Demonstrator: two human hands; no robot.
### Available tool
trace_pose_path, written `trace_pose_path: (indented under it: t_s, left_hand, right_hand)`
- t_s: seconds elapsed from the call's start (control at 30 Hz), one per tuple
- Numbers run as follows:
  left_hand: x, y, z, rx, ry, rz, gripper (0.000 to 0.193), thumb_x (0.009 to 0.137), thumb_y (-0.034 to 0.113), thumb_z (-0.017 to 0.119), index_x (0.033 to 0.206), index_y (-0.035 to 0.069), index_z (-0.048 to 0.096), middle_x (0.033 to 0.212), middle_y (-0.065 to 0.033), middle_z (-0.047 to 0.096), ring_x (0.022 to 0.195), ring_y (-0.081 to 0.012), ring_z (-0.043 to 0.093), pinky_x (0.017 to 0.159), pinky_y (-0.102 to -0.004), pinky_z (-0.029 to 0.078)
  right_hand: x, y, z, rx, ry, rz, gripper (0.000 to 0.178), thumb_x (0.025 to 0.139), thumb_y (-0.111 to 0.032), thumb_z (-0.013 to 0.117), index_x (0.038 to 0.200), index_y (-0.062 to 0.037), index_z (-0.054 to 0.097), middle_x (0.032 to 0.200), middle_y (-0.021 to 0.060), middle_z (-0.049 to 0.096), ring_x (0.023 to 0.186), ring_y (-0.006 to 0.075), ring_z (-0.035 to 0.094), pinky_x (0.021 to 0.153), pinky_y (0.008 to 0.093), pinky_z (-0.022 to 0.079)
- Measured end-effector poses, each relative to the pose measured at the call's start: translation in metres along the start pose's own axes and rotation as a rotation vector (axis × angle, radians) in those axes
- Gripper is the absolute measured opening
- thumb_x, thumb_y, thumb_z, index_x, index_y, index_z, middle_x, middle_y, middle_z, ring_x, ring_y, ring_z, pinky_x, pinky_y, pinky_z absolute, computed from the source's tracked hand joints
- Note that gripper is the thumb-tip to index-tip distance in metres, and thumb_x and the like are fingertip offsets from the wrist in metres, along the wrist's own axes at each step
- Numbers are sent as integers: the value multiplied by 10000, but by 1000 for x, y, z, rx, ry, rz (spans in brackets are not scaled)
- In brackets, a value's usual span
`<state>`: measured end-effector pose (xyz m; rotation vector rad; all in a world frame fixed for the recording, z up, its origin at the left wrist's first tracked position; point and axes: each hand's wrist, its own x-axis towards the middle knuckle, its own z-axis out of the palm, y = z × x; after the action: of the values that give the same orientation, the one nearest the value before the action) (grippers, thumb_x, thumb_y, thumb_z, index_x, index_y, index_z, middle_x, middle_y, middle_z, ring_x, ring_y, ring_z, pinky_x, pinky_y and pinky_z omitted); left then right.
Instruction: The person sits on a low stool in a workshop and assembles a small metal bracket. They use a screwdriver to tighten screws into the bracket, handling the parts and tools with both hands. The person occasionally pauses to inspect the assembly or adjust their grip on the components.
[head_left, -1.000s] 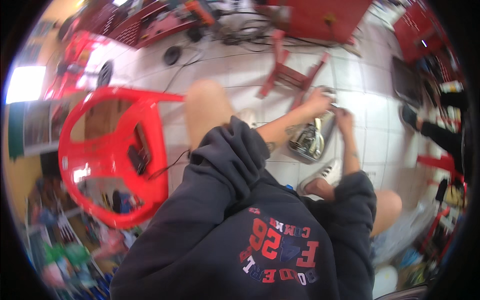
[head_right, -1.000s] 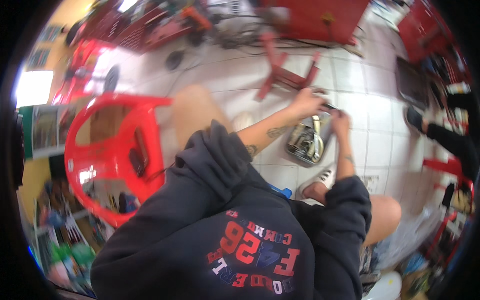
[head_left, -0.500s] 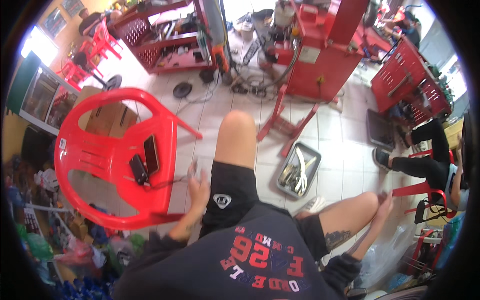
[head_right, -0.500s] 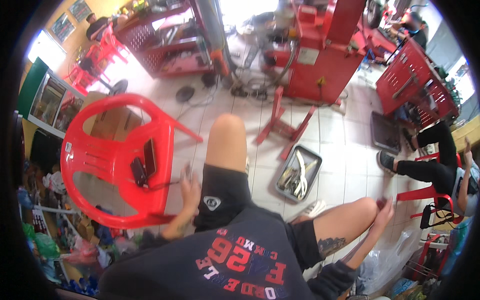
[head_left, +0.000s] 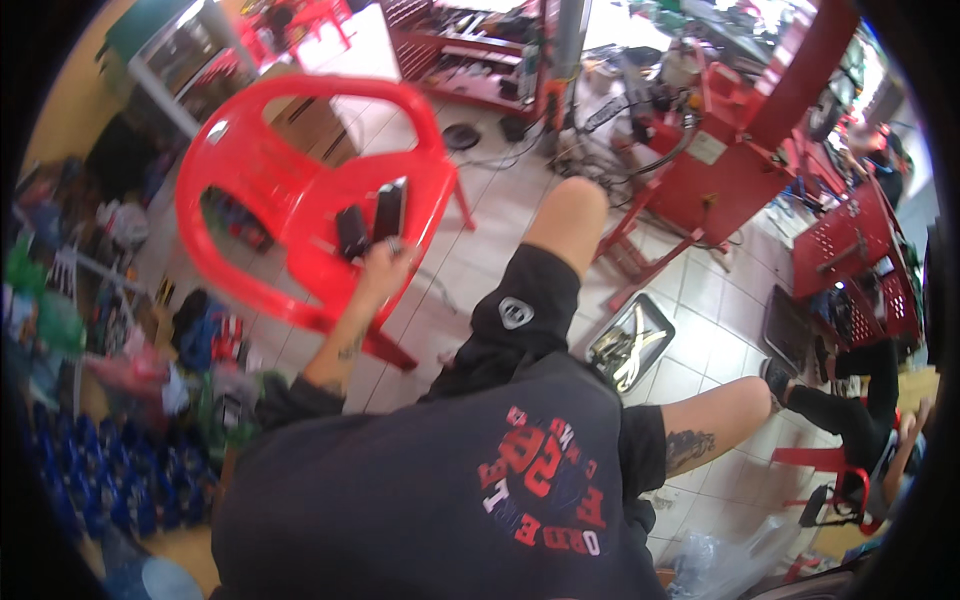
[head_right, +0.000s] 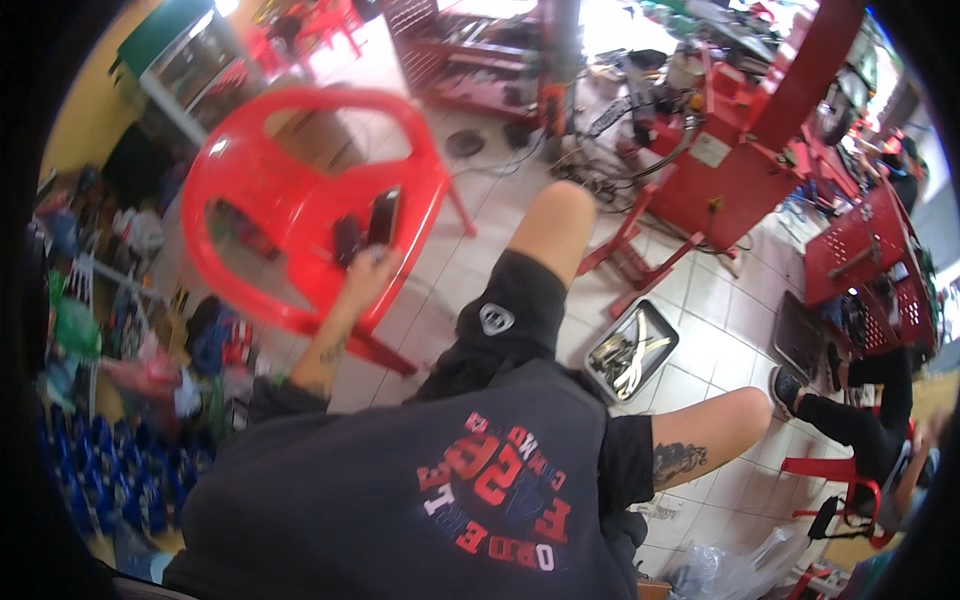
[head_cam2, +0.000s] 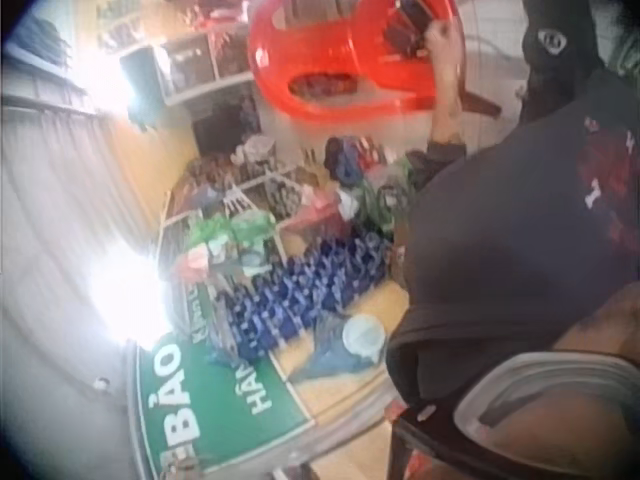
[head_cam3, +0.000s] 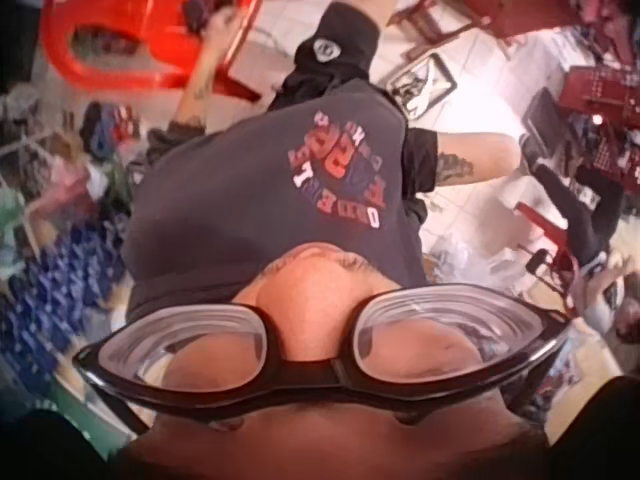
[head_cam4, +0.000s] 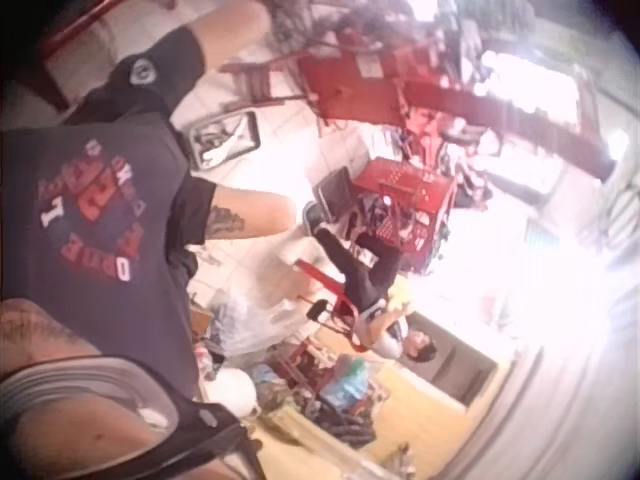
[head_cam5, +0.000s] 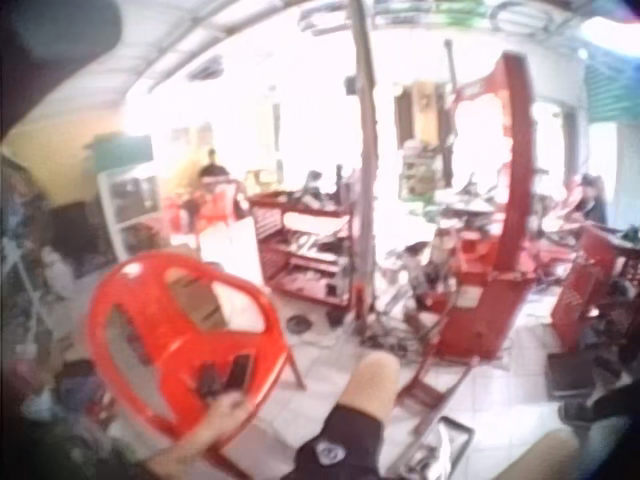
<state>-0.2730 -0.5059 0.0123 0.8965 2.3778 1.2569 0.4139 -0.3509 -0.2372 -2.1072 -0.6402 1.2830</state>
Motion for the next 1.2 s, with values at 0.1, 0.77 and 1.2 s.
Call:
trace_pose_path:
  t_s: [0.1, 0.77, 1.2]
  left_hand:
    - [14, -44, -49, 490, 468, -56, 431, 879, 393, 655, 962, -30, 662, 897, -203, 662, 919, -357, 658, 793, -449, 521]
    - [145, -64, -41, -135, -37, -364, 808, 663, 383, 866, 1250, -48, 517, 1066, -129, 648, 899, -206, 649, 728, -338, 540]
    - [-11, 257, 174, -909, -694, 271, 843, 715, 83, 802, 1377, 42, 282, 1153, -111, 510, 1104, -179, 534, 934, -348, 473]
  right_hand:
    - [-7, -1, 16, -27, -54, -4, 465, 1018, -423, 446, 1083, -1, 632, 990, 115, 668, 863, 214, 625, 799, 341, 500]
    - [8, -23, 24, -51, -11, -19, 400, 1027, -375, 429, 1077, -23, 611, 964, 108, 671, 831, 225, 615, 756, 346, 489]
    - [-135, -272, -5, 266, -196, -1004, 470, 1035, -420, 358, 1311, -48, 439, 1202, 124, 570, 1029, 235, 578, 884, 376, 462]
